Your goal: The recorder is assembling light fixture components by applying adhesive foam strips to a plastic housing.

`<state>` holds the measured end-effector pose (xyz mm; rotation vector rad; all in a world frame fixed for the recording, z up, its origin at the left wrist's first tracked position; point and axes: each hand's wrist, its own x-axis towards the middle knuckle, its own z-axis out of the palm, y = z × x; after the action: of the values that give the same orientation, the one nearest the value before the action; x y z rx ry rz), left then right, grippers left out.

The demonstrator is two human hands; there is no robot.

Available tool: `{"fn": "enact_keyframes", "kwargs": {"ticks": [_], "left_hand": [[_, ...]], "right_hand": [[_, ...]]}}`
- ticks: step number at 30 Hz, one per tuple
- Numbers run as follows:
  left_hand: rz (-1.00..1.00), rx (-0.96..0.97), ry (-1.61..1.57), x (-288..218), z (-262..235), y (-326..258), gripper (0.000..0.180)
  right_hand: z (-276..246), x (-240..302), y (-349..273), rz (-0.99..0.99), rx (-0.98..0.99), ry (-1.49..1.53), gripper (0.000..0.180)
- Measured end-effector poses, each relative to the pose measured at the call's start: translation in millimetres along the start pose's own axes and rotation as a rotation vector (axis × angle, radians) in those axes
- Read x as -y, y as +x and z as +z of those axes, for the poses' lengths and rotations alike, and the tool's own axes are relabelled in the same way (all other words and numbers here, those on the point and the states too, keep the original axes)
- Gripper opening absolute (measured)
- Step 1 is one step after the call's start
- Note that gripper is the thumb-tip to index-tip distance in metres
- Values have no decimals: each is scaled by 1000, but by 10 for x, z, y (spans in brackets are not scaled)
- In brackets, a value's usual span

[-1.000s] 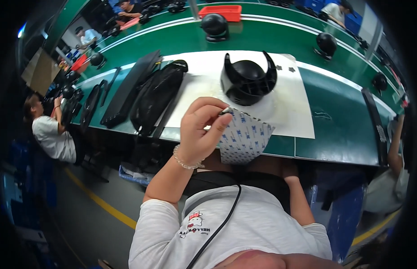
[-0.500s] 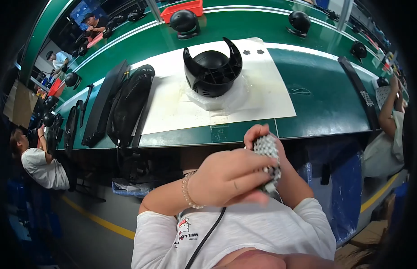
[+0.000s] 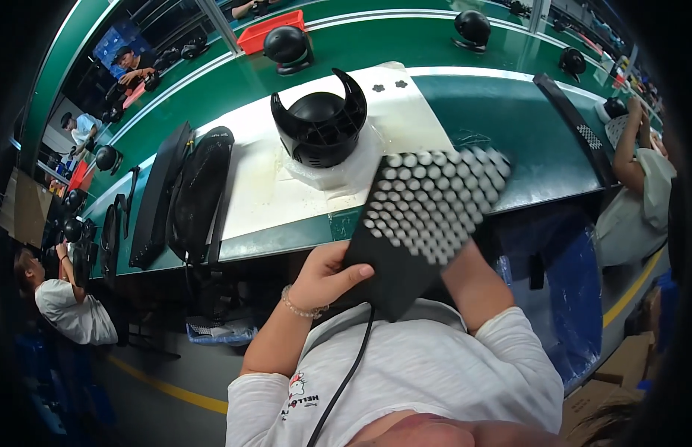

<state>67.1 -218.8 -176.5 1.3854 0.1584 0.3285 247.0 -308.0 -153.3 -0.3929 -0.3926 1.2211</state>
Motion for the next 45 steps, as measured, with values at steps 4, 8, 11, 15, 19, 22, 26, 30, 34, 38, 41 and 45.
{"fn": "enact_keyframes", "kwargs": {"ticks": [4, 8, 11, 15, 19, 22, 26, 30, 34, 38, 41, 45], "left_hand": [[90, -142, 7, -8, -48, -93, 26], [209, -184, 230, -124, 68, -150, 22], [458, -130, 693, -245, 103, -74, 20], [779, -266, 1003, -362, 191, -67, 28], [895, -697, 1056, -299, 270, -139, 36], [250, -162, 548, -378, 163, -224, 31], [388, -335, 672, -349, 250, -228, 14], [533, -387, 722, -382, 346, -222, 14], [461, -408, 753, -453, 440, -262, 15], [445, -441, 714, -397, 412, -188, 14], [407, -420, 744, -336, 339, -106, 13], [425, -377, 787, -345, 285, 9, 12]], "right_hand": [[-370, 428, -336, -673, -345, -387, 29], [-113, 460, -536, -1011, 128, -1260, 66], [338, 359, -410, -631, 423, -1706, 69], [298, 236, -327, -422, 483, -1634, 45], [416, 177, -331, -335, 541, -1601, 22], [494, 213, -292, -223, 547, -1495, 17], [512, 146, -397, -201, 287, -1212, 22], [429, 163, -489, -460, 353, -1235, 19], [490, 188, -542, -928, 417, -1570, 18], [442, 215, -506, -1240, 497, -1756, 17], [381, 201, -390, -1188, 528, -1543, 24], [419, 226, -214, -893, 471, -1620, 26]]}}
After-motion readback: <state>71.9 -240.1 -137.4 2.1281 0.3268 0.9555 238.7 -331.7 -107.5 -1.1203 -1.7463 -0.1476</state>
